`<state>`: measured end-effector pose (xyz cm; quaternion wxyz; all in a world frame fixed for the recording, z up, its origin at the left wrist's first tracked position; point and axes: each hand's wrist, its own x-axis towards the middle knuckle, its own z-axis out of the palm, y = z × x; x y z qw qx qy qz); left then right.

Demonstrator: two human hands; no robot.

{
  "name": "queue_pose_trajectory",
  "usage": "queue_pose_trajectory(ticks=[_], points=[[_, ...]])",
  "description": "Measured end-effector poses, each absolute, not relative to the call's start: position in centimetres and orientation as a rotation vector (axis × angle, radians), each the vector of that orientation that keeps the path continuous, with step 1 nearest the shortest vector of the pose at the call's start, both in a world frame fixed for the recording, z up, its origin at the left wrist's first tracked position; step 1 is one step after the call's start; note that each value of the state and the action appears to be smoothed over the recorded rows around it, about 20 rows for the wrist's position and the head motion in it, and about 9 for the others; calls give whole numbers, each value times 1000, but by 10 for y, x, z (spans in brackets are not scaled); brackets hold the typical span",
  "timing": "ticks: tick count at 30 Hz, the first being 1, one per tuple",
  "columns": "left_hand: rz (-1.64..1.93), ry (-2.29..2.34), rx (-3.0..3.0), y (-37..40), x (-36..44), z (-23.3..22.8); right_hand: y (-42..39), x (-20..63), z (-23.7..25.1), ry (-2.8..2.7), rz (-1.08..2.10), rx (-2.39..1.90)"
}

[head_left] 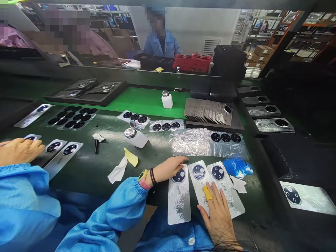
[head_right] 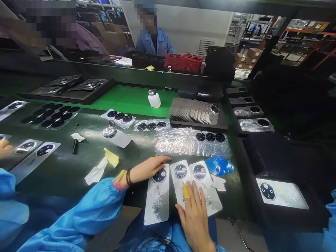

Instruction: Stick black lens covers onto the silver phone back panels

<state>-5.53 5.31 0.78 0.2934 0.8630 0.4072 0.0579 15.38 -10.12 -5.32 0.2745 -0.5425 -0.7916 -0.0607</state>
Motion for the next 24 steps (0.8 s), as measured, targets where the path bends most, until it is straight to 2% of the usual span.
queue_pose_trajectory(ticks=[7, 10, 13, 15, 17, 24], points=[[262, 1177, 2399, 53, -53, 14, -115, 146, -52, -2118, -32, -1367], [317, 1179, 2445, 37, -56, 15, -112, 164, -47, -2138, -133, -1370], [353, 933, 2575, 6, -48, 6, -105, 179, -45, -2147, -229, -1449], [278, 690, 2684, -14, -40, -1, -100, 186, -44, -2186, -239, -1442], [178, 635, 2721, -30, -35, -6, -95, 192, -43, -2233, -226, -1411], [92, 869, 2751, -46, -48, -20, -81, 216, -45, -2352, -204, -1377]])
